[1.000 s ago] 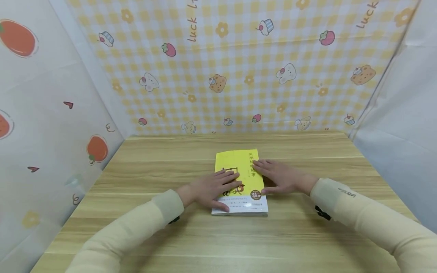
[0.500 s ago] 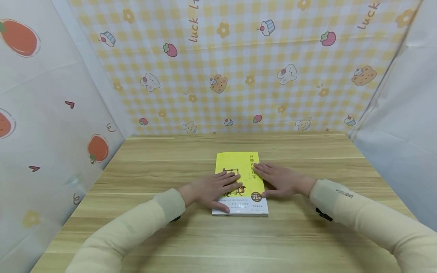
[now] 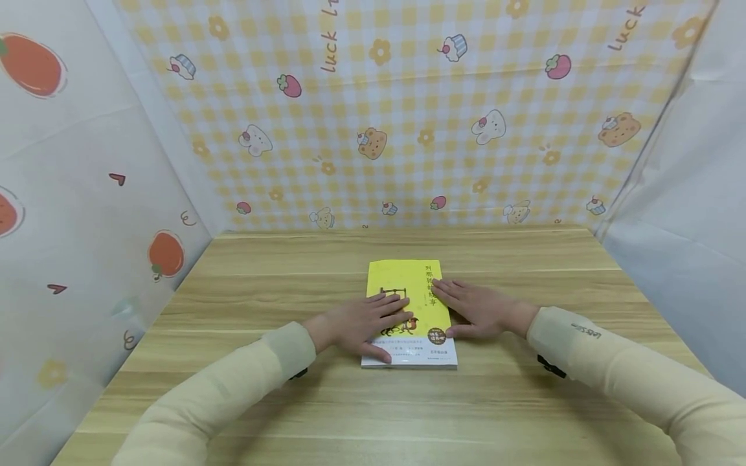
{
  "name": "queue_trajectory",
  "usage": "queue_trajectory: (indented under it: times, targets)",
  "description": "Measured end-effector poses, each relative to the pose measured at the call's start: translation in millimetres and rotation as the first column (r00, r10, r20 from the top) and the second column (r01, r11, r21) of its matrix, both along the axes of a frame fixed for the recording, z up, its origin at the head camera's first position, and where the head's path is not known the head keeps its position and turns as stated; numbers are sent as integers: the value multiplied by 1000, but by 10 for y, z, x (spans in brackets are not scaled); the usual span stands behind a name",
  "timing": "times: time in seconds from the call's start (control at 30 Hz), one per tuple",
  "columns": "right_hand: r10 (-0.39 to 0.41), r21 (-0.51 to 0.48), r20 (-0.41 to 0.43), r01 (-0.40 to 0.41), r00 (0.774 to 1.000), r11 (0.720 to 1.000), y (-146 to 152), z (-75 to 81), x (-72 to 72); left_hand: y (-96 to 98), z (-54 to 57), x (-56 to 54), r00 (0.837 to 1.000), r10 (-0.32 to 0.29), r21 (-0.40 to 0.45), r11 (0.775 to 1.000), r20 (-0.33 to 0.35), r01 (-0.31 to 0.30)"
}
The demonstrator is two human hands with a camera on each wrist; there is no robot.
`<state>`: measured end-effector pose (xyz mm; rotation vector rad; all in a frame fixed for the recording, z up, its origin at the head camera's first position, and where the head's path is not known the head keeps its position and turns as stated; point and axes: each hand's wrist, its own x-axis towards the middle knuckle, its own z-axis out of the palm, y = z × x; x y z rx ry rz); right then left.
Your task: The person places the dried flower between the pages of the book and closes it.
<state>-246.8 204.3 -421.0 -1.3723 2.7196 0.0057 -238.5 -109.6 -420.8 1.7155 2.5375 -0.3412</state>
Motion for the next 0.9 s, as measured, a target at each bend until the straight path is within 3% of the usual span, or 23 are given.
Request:
queue_trajectory:
  times: [0.3,0.57,0.77,0.9]
  targets:
    - [3,-46,-32,-4,999,999,12,2,-33,-7,18,1,1000,20,9,1000,5,-20]
    - [-17,-117,-13,16,1000,993,16,119,-16,-71,113,-7,998,56,61,996,32,-57]
    - [-56,-222,1,55,998,974,54,191,-1,-152,190,-50,988,114,157,979,100,-129]
    - [-97,-278,-37,83,995,957,97,260,-20,-214,285,-72,977,173,223,955,122,-197]
